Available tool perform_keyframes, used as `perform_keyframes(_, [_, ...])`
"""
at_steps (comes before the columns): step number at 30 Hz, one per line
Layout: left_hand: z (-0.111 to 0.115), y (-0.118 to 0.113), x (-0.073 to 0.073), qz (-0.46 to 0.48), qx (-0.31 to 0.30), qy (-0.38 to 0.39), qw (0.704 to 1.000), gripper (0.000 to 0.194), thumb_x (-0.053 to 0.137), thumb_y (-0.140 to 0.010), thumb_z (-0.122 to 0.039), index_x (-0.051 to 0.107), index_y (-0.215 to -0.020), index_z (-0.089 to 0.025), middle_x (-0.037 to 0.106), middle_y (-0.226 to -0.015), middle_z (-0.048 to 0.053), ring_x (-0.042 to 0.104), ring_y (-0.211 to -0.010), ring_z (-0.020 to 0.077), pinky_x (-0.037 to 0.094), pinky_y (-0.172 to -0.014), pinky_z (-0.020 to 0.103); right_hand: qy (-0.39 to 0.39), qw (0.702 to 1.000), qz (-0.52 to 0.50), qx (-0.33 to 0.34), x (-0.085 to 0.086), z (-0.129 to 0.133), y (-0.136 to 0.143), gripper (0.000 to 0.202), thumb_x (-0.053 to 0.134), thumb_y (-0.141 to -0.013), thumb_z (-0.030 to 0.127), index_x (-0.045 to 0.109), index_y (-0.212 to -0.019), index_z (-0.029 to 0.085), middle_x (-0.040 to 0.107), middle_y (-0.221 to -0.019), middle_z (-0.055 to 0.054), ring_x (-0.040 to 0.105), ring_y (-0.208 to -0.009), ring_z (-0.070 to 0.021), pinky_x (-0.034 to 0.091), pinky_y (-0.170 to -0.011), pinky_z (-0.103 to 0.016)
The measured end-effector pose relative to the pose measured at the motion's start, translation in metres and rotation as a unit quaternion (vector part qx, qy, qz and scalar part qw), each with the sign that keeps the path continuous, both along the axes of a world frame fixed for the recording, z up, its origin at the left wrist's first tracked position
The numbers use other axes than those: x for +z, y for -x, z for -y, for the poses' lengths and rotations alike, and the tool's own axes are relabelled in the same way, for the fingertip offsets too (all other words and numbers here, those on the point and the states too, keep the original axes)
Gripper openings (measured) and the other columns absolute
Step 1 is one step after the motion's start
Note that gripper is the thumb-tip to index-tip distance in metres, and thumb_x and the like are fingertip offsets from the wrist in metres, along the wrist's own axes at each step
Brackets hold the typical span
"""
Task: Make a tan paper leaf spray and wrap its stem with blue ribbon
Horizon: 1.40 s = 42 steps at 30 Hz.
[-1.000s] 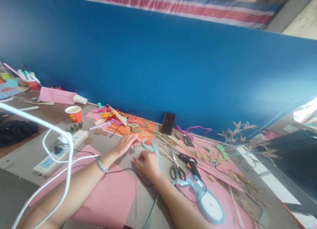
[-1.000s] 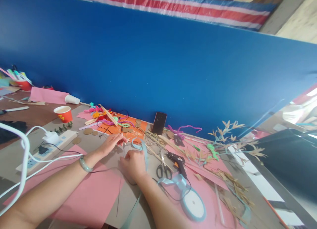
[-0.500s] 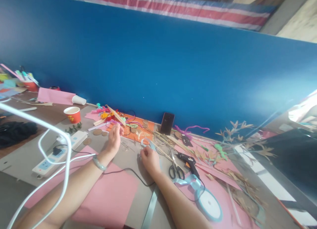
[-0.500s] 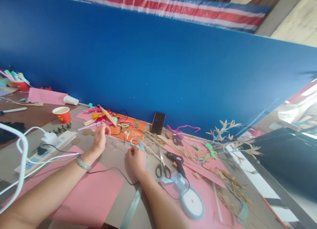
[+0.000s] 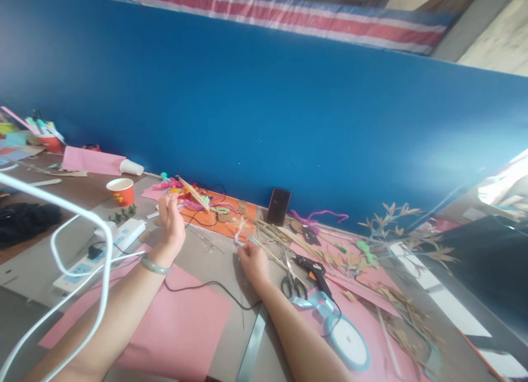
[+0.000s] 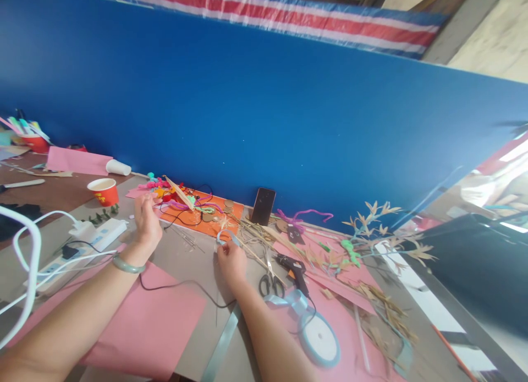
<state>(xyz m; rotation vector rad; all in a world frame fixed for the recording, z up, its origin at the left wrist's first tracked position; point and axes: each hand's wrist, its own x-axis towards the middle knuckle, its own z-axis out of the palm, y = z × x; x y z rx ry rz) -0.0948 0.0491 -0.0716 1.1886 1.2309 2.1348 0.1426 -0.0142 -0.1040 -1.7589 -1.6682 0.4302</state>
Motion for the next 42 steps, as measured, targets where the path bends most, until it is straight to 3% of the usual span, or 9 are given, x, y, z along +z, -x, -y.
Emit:
perform_keyframes(3, [0.005, -0.013, 0.008, 0.035, -0.024, 0.002, 0.999, 0.024, 0.057, -0.087, -0.044, 0.057, -0.092, -0.021, 0.063, -0.087, 0.003, 0.059, -0.074, 0.0155, 0.048, -0.070, 0.029, -0.002, 1.000, -0.021, 0.005, -0.002, -0.001, -0.001, 0.018, 0.059, -0.076, 0.027, 0.059, -0.060, 0.020, 0.056, -0.050, 0.002, 0.049, -0.047, -0.0140, 0.027, -0.049, -0.024])
perform_keyframes(6, [0.019, -0.034, 0.011, -0.054, -0.143, 0.037, 0.988, 0.023, 0.064, -0.082, -0.041, 0.061, -0.079, -0.019, 0.061, -0.068, 0.000, 0.057, -0.066, 0.0147, 0.047, -0.065, 0.027, -0.005, 0.999, -0.047, 0.001, -0.003, -0.002, -0.003, 0.012, 0.064, -0.073, 0.031, 0.060, -0.070, 0.020, 0.053, -0.047, 0.005, 0.049, -0.044, -0.0140, 0.027, -0.046, -0.023])
perform_keyframes(9, [0.038, -0.052, 0.010, -0.153, -0.207, 0.080, 0.963, 0.023, 0.066, -0.081, -0.040, 0.064, -0.076, -0.018, 0.063, -0.067, 0.001, 0.055, -0.063, 0.0137, 0.044, -0.062, 0.025, -0.017, 0.997, -0.075, -0.005, 0.000, 0.000, -0.002, 0.018, 0.066, -0.072, 0.032, 0.060, -0.082, 0.019, 0.051, -0.048, 0.007, 0.049, -0.044, -0.0143, 0.030, -0.046, -0.023])
perform_keyframes(15, [0.060, -0.067, 0.006, -0.246, -0.262, 0.076, 0.930, 0.024, 0.064, -0.084, -0.038, 0.066, -0.072, -0.018, 0.069, -0.071, 0.002, 0.060, -0.068, 0.0148, 0.044, -0.067, 0.025, -0.105, 0.963, -0.236, 0.072, 0.019, 0.016, 0.007, 0.027, 0.063, -0.081, 0.038, 0.065, -0.094, 0.015, 0.070, -0.083, -0.007, 0.056, -0.059, -0.0142, 0.048, -0.058, -0.027])
perform_keyframes(20, [0.061, -0.068, 0.002, -0.285, -0.266, 0.074, 0.918, 0.026, 0.063, -0.085, -0.041, 0.065, -0.072, -0.018, 0.069, -0.069, 0.003, 0.061, -0.066, 0.0157, 0.045, -0.065, 0.026, -0.106, 0.939, -0.311, 0.105, 0.030, 0.026, 0.012, 0.024, 0.071, -0.078, 0.039, 0.071, -0.088, 0.018, 0.071, -0.079, -0.006, 0.060, -0.066, -0.0167, 0.051, -0.063, -0.030])
perform_keyframes(26, [0.061, -0.067, 0.000, -0.338, -0.253, 0.047, 0.905, 0.030, 0.061, -0.086, -0.042, 0.063, -0.068, -0.019, 0.065, -0.067, 0.002, 0.059, -0.066, 0.0159, 0.044, -0.067, 0.027, -0.093, 0.930, -0.334, 0.120, 0.035, 0.026, 0.011, 0.024, 0.068, -0.080, 0.038, 0.066, -0.066, 0.019, 0.061, -0.058, 0.000, 0.053, -0.055, -0.0136, 0.047, -0.057, -0.027])
perform_keyframes(32, [0.061, -0.070, -0.002, -0.304, -0.266, 0.066, 0.912, 0.027, 0.062, -0.086, -0.041, 0.065, -0.070, -0.019, 0.067, -0.068, 0.003, 0.060, -0.067, 0.0159, 0.044, -0.066, 0.027, -0.083, 0.932, -0.321, 0.144, 0.039, 0.026, 0.010, 0.024, 0.061, -0.085, 0.037, 0.065, -0.070, 0.019, 0.061, -0.059, 0.000, 0.057, -0.058, -0.0150, 0.048, -0.061, -0.028])
perform_keyframes(42, [0.069, -0.076, -0.003, -0.238, -0.291, 0.106, 0.921, 0.028, 0.061, -0.085, -0.041, 0.068, -0.071, -0.017, 0.069, -0.071, 0.003, 0.060, -0.069, 0.0161, 0.044, -0.061, 0.024, -0.111, 0.943, -0.300, 0.096, 0.037, 0.036, 0.021, 0.024, 0.053, -0.090, 0.033, 0.059, -0.070, 0.020, 0.064, -0.066, -0.001, 0.059, -0.065, -0.0163, 0.048, -0.070, -0.030])
